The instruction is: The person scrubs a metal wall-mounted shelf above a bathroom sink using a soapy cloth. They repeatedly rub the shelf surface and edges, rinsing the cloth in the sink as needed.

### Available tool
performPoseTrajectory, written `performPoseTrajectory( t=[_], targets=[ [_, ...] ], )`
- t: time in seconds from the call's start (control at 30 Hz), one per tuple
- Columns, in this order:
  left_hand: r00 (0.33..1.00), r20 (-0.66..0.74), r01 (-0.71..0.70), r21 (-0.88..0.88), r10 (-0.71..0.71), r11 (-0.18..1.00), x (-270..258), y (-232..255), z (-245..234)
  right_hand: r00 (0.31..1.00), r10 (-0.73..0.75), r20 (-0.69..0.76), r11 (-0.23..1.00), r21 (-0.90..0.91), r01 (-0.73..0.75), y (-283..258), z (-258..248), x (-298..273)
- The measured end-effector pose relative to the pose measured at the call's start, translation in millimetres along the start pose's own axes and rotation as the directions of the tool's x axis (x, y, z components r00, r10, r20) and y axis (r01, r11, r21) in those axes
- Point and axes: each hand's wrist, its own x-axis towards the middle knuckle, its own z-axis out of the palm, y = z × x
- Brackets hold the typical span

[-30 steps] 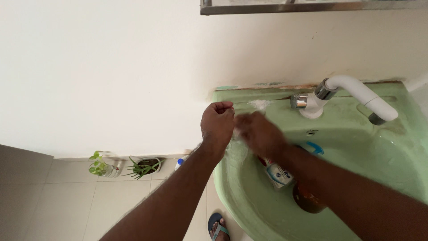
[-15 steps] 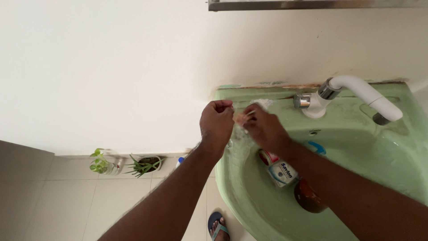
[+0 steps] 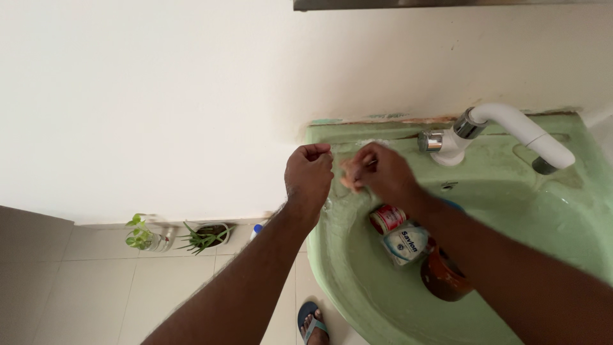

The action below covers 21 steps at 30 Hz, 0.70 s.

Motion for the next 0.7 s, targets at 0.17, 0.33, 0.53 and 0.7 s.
performPoseTrajectory(
  t=[0.17,0.33,0.53,0.7],
  targets=[
    [1.000,-0.006,0.014,0.001,-0.014,1.000,1,1,-3,0.696,-0.688,0.204,0.368,-0.729,0.577,4,-8,-6],
    [1.000,0.000,-0.014,-0.003,0.014,1.000,3,-2,-3,0.728,-0.644,0.235,0.442,-0.662,0.605,8,37,-22],
    [0.999,0.000,0.036,0.011,-0.036,0.999,2,8,-7,0.826,-0.556,0.091,0.686,-0.511,0.518,-15,13,-11],
    [0.999,-0.030,-0.030,0.068,0.032,0.997,3,8,-11,0.807,-0.583,0.091,0.661,-0.525,0.537,-7,14,-7]
  ],
)
